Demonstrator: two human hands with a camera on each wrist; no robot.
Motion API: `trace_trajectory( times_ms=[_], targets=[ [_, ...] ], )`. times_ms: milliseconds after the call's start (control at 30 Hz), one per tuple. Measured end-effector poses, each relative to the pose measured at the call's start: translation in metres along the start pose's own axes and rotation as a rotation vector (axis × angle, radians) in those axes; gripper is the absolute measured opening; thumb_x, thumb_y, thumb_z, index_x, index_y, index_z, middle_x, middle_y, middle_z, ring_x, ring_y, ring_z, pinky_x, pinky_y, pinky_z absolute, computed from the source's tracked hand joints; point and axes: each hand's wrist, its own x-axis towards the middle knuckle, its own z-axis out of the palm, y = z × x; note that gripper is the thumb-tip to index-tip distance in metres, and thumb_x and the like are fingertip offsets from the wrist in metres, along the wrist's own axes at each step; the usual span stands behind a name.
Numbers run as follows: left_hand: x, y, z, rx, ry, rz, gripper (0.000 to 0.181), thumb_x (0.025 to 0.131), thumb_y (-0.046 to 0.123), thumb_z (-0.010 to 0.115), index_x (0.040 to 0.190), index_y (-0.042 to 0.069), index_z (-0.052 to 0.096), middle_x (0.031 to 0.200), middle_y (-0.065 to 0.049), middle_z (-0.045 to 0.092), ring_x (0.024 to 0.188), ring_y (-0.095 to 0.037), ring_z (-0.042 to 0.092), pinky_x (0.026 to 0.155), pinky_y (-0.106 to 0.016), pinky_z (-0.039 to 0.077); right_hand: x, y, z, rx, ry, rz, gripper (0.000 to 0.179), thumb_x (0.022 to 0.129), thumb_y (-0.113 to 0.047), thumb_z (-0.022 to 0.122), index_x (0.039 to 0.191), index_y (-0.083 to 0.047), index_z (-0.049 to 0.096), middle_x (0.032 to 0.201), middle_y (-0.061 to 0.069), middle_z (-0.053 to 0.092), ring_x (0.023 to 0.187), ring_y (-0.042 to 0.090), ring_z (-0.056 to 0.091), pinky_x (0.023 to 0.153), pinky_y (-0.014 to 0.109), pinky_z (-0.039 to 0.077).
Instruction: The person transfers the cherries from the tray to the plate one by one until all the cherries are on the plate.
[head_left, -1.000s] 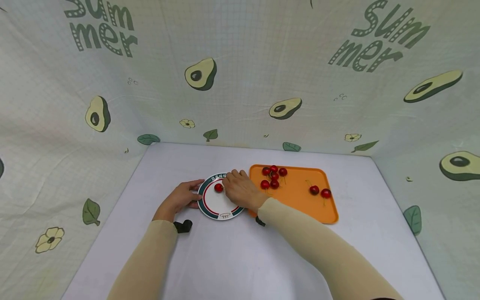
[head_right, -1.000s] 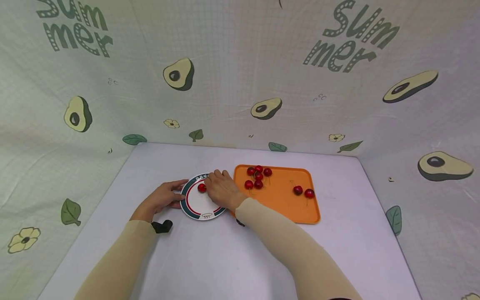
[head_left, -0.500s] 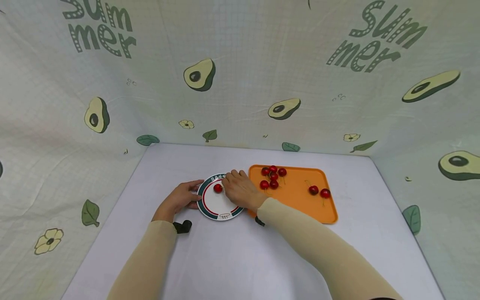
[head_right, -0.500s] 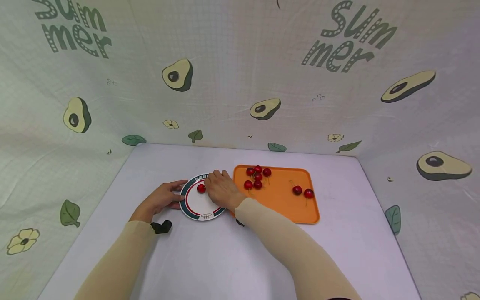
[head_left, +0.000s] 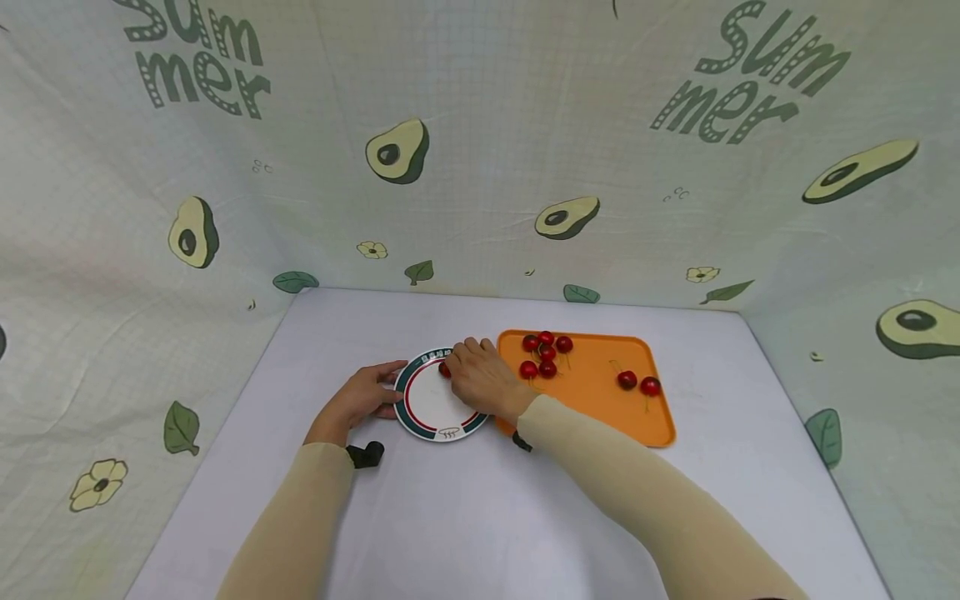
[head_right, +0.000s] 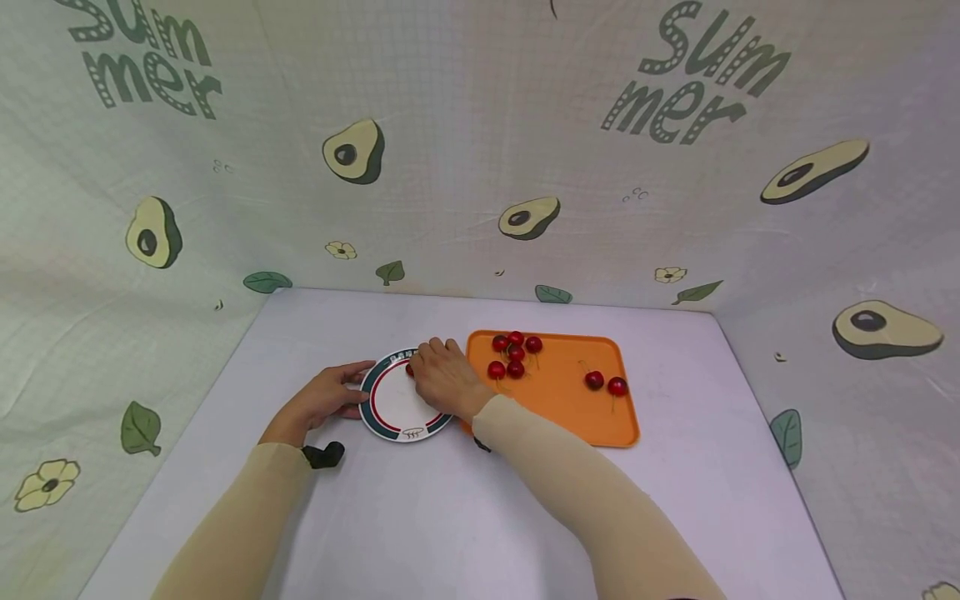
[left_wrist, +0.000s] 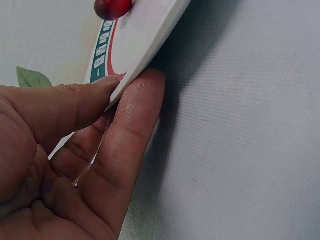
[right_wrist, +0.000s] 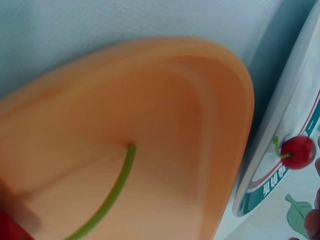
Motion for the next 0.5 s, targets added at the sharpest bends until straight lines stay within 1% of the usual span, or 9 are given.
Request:
trace_trajectory(
  times_ms=[100, 267, 400, 500],
  targets=[
    [0.0, 0.0, 0.001, 0.003, 0.003, -0.002, 0.072, 0.096, -0.004, 0.069, 0.16, 0.019, 0.047, 0.147, -0.021, 0.049, 0.086, -0.02, 0.068, 0.073, -0.031, 0.064, -0.002, 0.002, -0.002, 0.004, 0.017, -0.002, 0.031, 0.106, -0.032, 0.059, 0.127, -0.01, 0.067, 0.111, 0.004, 0.063, 0.103, 0.023, 0.051, 0.087, 0.033, 0.044],
    [-0.001, 0.0, 0.002, 0.003, 0.002, -0.001, 0.072, 0.096, -0.004, 0.069, 0.161, 0.019, 0.047, 0.147, -0.02, 0.049, 0.086, -0.02, 0.068, 0.073, -0.03, 0.064, -0.008, 0.008, -0.007, -0.016, 0.031, -0.013, 0.033, 0.104, -0.034, 0.062, 0.126, -0.01, 0.067, 0.111, 0.004, 0.062, 0.103, 0.023, 0.049, 0.087, 0.033, 0.044],
    [-0.001, 0.001, 0.002, 0.022, 0.005, -0.008, 0.072, 0.097, -0.003, 0.069, 0.161, 0.019, 0.046, 0.149, -0.02, 0.048, 0.088, -0.02, 0.068, 0.073, -0.029, 0.064, -0.015, 0.015, -0.014, -0.024, 0.042, -0.02, 0.034, 0.103, -0.038, 0.065, 0.123, -0.01, 0.066, 0.109, 0.004, 0.062, 0.103, 0.022, 0.049, 0.088, 0.033, 0.045],
    [-0.001, 0.002, 0.001, 0.037, 0.016, -0.017, 0.072, 0.097, -0.002, 0.069, 0.161, 0.021, 0.046, 0.151, -0.02, 0.047, 0.089, -0.021, 0.068, 0.073, -0.028, 0.064, -0.021, 0.022, -0.019, -0.024, 0.057, -0.016, 0.032, 0.103, -0.037, 0.065, 0.12, -0.009, 0.066, 0.106, 0.004, 0.061, 0.102, 0.023, 0.049, 0.087, 0.034, 0.045]
  ],
)
